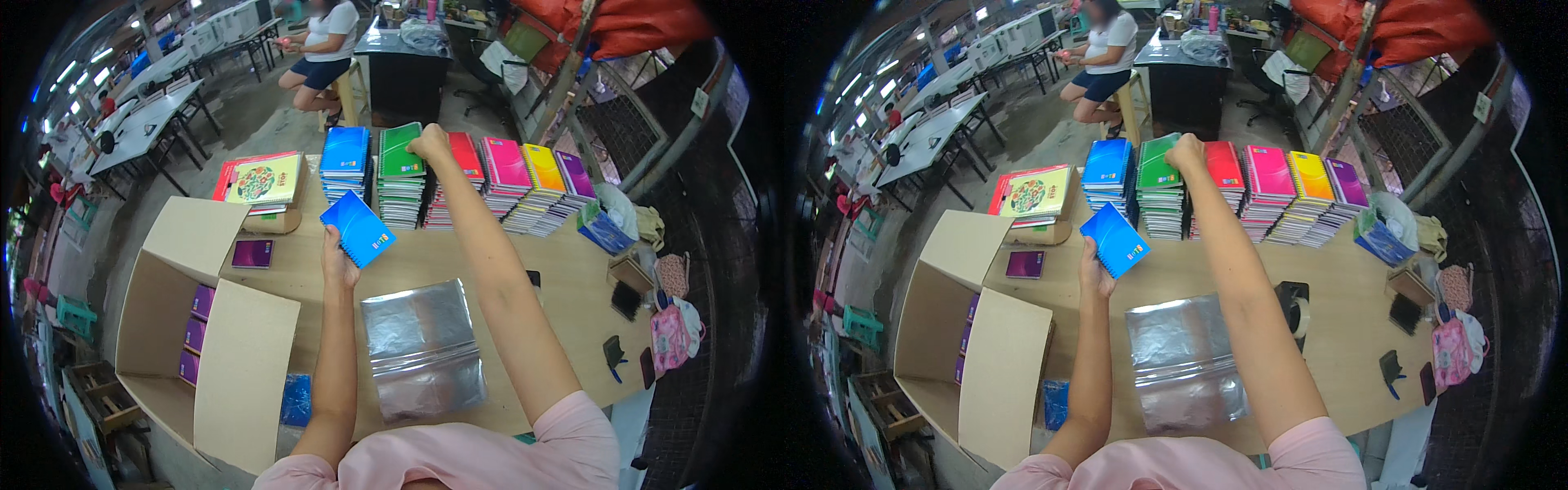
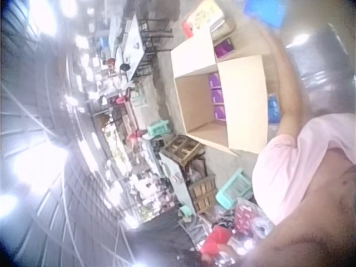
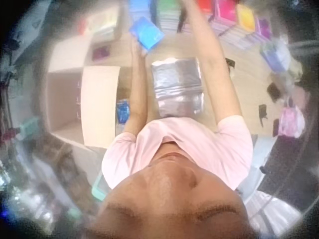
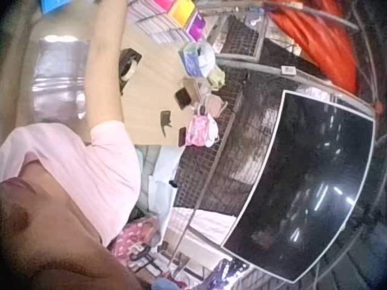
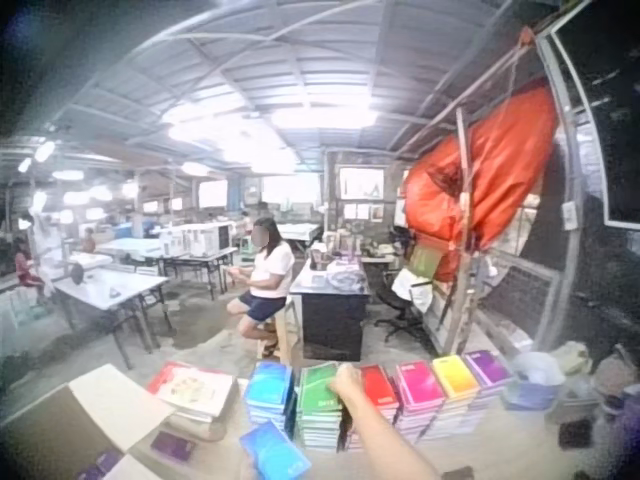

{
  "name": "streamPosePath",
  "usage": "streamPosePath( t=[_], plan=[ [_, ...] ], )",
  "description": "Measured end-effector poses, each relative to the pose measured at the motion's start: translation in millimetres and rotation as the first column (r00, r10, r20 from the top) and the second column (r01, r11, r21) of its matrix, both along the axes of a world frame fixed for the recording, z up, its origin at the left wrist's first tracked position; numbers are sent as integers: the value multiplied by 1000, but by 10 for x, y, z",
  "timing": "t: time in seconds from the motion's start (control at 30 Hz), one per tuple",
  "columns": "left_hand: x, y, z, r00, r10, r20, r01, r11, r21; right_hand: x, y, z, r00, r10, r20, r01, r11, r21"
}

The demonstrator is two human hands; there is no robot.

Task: The person picks up stacks of notebooks from a table, wraps them in silver plastic sheets, secures the wrapping with tape from a dispenser, and places the wrapped stacks into a cardboard box.

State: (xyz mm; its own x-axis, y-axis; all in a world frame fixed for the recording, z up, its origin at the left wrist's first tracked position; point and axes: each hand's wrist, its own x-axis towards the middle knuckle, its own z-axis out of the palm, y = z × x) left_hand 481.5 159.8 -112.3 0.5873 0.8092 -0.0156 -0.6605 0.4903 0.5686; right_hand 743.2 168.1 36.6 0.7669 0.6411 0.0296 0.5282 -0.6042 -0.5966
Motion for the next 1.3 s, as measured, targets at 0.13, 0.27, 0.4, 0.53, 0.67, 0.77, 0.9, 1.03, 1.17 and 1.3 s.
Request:
streamPosePath(
  t=[0.13,0.27,0.4,0.53,0.67,0.77,0.9,1.03,1.17,1.3],
  plan=[
    [59,-28,249,998,-30,52,29,999,13,-281,-211,-58,993,-11,115,-44,884,465],
    [-20,4,566,960,-185,210,191,982,-8,-736,-589,-76,960,282,-9,-243,843,480],
    [-171,241,242,988,-147,56,147,989,-3,-583,-803,-109,937,269,221,-335,871,358],
    [-116,-65,12,976,-205,80,216,962,-165,942,-1354,-42,980,-63,189,43,994,105],
    [-37,-411,-92,961,-276,29,274,926,-261,1291,-1584,-136,826,9,563,74,990,-124],
    [-18,-627,-91,955,-297,-1,288,927,-239,796,-1496,-91,707,360,609,-90,900,-427],
    [170,-745,-38,936,-352,1,348,925,-155,864,-1519,-44,798,379,469,-239,913,-330],
    [342,-867,123,926,-378,-9,373,918,-133,1137,-1633,74,764,446,467,-249,871,-424],
    [140,-764,97,899,-422,-117,418,907,-61,827,-1821,476,826,203,525,-294,951,95],
    [63,-928,177,826,-563,-16,544,805,-239,3,-2272,546,694,664,280,-715,591,372]
  ],
)
